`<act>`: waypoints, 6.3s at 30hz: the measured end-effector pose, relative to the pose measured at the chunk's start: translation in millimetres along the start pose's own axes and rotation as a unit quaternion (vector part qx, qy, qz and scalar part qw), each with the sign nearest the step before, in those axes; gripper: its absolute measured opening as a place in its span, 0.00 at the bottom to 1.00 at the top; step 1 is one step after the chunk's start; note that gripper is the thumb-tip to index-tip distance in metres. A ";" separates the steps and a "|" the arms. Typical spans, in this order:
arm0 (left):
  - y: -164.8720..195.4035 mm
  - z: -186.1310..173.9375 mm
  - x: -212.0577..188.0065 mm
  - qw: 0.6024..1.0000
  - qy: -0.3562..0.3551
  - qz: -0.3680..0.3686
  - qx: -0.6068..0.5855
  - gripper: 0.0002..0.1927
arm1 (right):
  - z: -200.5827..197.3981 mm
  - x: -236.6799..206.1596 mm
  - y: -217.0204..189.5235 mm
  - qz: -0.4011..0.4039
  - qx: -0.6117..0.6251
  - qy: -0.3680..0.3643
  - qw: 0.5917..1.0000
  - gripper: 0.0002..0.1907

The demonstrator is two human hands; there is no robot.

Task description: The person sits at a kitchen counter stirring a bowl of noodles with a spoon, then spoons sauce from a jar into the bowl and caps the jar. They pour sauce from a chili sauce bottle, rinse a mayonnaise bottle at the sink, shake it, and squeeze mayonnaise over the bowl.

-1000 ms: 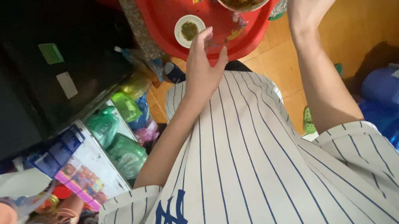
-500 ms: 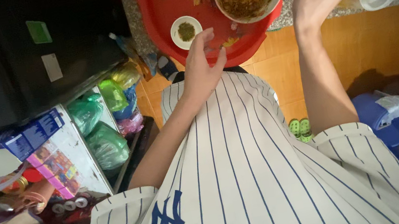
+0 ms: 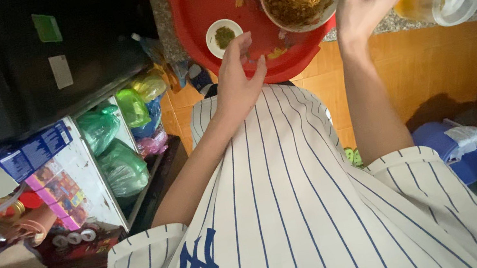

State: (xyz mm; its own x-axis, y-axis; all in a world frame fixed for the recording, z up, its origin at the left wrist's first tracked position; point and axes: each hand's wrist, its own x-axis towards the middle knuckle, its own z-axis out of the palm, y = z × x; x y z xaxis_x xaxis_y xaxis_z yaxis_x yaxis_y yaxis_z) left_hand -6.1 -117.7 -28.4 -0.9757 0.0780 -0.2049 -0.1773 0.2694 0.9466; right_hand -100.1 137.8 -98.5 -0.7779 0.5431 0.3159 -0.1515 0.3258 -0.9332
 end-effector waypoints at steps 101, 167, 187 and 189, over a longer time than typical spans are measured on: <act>39.1 -36.4 -6.8 0.964 -0.045 0.254 0.059 0.36 | 12.4 -136.2 -70.9 0.753 0.340 -0.204 0.525 0.21; -127.5 -662.0 -288.2 0.668 0.716 0.084 0.184 0.28 | 583.1 -483.3 -429.6 -0.233 0.096 -0.738 0.626 0.12; -170.9 -632.8 -299.3 0.629 0.766 0.000 0.133 0.28 | 700.4 -572.4 -406.0 -0.570 0.044 -0.696 0.434 0.24; -171.5 -634.5 -294.9 0.637 0.759 0.005 0.132 0.27 | 702.1 -575.4 -399.0 -0.615 0.040 -0.660 0.431 0.24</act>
State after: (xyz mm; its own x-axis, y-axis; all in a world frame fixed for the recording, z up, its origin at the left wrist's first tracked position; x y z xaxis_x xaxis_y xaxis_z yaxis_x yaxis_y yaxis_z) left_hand 230.2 -796.0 27.7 -0.0129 -0.8838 0.4676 -0.3389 0.4439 0.8295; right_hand -20.1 -848.0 -28.1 0.2580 -0.9316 0.2562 -0.9232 -0.3159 -0.2189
